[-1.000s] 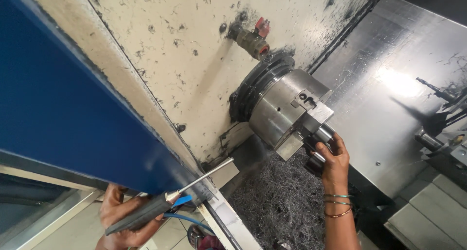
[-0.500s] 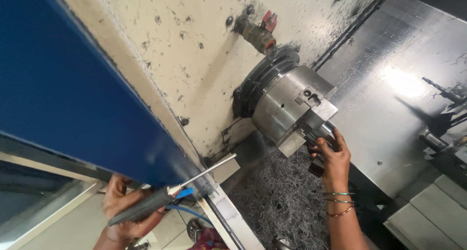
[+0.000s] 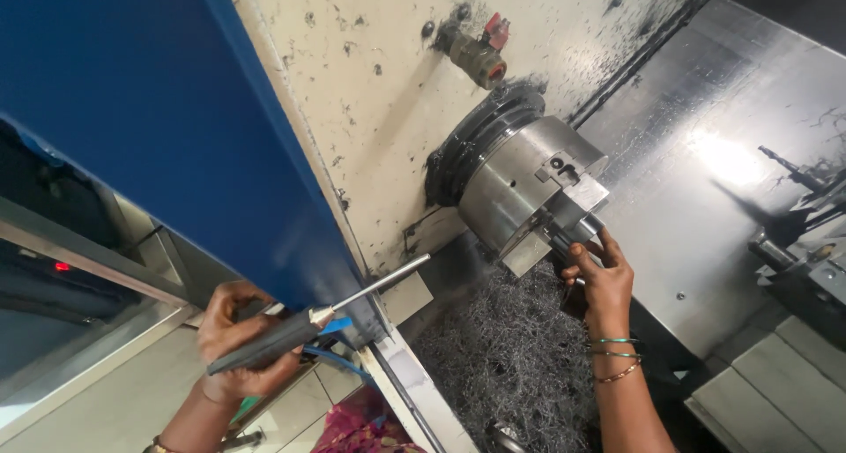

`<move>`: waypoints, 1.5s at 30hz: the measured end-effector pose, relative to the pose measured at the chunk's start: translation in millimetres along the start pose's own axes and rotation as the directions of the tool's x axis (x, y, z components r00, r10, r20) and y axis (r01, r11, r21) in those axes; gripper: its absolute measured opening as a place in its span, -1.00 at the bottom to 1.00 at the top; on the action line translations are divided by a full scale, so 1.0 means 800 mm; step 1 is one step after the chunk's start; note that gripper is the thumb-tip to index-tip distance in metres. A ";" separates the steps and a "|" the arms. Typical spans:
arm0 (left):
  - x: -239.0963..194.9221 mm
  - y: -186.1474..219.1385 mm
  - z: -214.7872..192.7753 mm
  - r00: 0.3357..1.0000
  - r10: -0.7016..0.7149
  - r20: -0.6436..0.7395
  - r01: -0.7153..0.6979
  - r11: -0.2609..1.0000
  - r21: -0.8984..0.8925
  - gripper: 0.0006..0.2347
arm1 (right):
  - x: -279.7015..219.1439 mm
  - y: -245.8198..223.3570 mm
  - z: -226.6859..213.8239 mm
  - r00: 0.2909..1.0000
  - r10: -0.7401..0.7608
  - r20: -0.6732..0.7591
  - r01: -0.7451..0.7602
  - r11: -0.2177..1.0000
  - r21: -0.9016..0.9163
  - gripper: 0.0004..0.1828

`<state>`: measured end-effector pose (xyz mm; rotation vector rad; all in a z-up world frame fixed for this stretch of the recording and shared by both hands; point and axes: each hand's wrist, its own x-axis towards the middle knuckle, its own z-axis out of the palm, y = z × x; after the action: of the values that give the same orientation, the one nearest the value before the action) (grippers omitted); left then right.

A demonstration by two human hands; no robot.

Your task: Operating a CNC lathe to machine metal parts, including cleaning shavings with an air nozzle and checking part quality.

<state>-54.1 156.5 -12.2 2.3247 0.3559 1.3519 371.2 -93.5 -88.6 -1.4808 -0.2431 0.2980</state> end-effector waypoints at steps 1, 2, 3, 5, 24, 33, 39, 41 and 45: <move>0.002 0.002 0.000 1.000 0.004 -0.007 -0.004 1.000 0.001 -0.80 | 0.003 0.001 -0.002 1.000 -0.008 0.006 0.008 1.000 0.001 -0.14; 0.005 0.002 0.000 1.000 0.010 -0.012 -0.010 1.000 0.000 -0.80 | 0.006 0.002 -0.003 1.000 -0.015 0.006 0.015 1.000 0.004 -0.14; 0.008 0.002 0.001 1.000 -0.003 -0.008 0.002 1.000 -0.014 -0.80 | 0.010 0.004 -0.005 1.000 -0.015 0.008 0.015 1.000 -0.007 -0.14; 0.005 0.003 -0.001 1.000 -0.024 0.000 0.024 0.999 -0.024 -0.80 | 0.011 0.008 -0.005 1.000 -0.005 0.016 0.005 1.000 -0.020 -0.14; 0.002 -0.005 0.001 0.999 -0.017 0.038 0.018 0.999 -0.037 -0.79 | 0.012 -0.003 -0.002 0.999 0.029 -0.021 -0.030 0.998 -0.046 -0.11; -0.008 -0.014 0.005 0.998 -0.051 0.038 0.052 0.998 -0.031 -0.79 | 0.017 -0.002 -0.004 1.000 0.016 -0.020 -0.018 0.996 -0.086 -0.12; -0.007 -0.008 0.005 0.997 -0.065 0.041 0.067 0.997 -0.044 -0.78 | 0.017 0.003 -0.005 1.000 0.012 -0.016 -0.013 0.999 -0.051 -0.12; -0.007 -0.008 0.006 0.998 -0.051 0.045 0.053 0.997 -0.055 -0.80 | 0.017 0.002 -0.005 1.000 0.011 -0.014 -0.012 0.999 -0.047 -0.12; -0.017 -0.017 0.007 0.993 -0.109 0.033 0.109 0.994 -0.011 -0.77 | 0.017 0.002 -0.006 1.000 0.003 -0.014 -0.004 0.999 -0.042 -0.12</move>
<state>-56.0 161.7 -31.7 2.2791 0.4564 1.2594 385.4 -93.3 -90.8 -1.5246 -0.2371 0.2869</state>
